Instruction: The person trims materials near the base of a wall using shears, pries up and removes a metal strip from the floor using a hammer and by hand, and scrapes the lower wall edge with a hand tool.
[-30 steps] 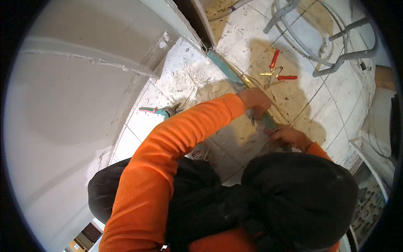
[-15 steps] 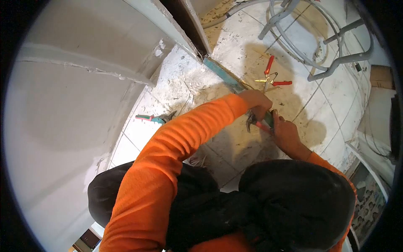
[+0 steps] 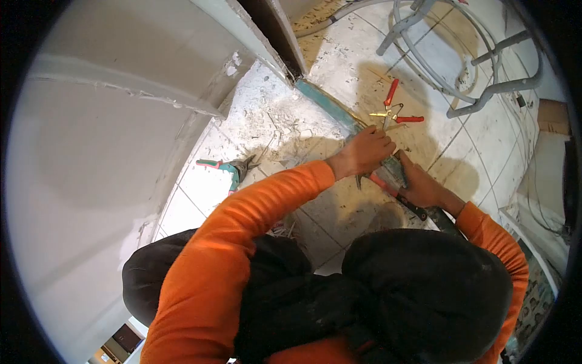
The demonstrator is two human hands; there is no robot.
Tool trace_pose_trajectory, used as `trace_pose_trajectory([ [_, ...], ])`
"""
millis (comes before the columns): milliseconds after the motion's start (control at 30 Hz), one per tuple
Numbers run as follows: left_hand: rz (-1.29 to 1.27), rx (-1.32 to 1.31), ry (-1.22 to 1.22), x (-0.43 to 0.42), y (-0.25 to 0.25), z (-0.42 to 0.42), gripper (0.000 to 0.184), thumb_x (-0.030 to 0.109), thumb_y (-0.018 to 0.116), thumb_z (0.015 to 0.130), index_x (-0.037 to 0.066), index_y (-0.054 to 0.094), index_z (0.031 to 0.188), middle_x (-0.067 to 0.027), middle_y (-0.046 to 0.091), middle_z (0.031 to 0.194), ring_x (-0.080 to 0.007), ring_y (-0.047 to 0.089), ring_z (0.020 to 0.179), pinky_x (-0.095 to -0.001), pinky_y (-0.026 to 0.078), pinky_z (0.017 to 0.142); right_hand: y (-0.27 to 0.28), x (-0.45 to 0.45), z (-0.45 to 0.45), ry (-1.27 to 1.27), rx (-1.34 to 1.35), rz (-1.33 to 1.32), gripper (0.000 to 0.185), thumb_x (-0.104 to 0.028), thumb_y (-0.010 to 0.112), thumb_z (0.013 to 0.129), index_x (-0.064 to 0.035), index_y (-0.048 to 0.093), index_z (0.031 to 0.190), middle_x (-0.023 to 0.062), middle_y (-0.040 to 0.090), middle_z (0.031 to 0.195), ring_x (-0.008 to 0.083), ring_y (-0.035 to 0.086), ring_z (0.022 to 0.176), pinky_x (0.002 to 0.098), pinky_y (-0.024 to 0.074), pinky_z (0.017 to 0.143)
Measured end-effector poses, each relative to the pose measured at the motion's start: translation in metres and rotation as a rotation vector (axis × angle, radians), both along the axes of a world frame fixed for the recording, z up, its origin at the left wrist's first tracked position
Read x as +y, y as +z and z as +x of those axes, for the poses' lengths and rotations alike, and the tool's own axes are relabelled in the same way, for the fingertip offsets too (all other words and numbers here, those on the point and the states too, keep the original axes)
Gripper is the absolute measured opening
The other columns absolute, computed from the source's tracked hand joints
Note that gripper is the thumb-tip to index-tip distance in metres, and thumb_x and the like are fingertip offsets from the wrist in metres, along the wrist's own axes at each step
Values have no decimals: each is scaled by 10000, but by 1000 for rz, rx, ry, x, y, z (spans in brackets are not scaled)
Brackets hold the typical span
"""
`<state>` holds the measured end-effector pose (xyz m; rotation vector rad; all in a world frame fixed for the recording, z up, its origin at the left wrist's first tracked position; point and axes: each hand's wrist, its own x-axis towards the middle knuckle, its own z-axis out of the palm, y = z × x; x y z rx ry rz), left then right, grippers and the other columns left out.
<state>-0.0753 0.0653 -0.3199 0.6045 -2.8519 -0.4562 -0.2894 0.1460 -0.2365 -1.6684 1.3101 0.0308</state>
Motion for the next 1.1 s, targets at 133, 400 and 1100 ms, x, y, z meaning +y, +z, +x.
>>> trace_pose_trajectory([
  [133,177,-133,-37,-5,1,1,329,271,809,761,117,730,1040,-77,749,971,-274,735,1008,-428,547,893,-14,7,8,-35,-183,61,960,-269,809,908,18,223,1613,340,558,1430,419,575,1352,474,456,1130],
  [400,406,-415,-166,-24,53,5,317,288,821,748,69,799,975,-173,770,911,-389,761,923,-514,597,821,10,8,22,-85,-129,352,869,-207,788,870,52,320,1554,308,559,1425,386,568,1358,478,481,1092],
  [1100,128,123,160,-15,16,-14,298,258,845,755,116,737,994,-91,732,918,-322,729,954,-464,534,901,40,-1,6,92,623,-268,308,-125,630,991,38,609,1252,295,716,858,438,733,842,538,569,727],
])
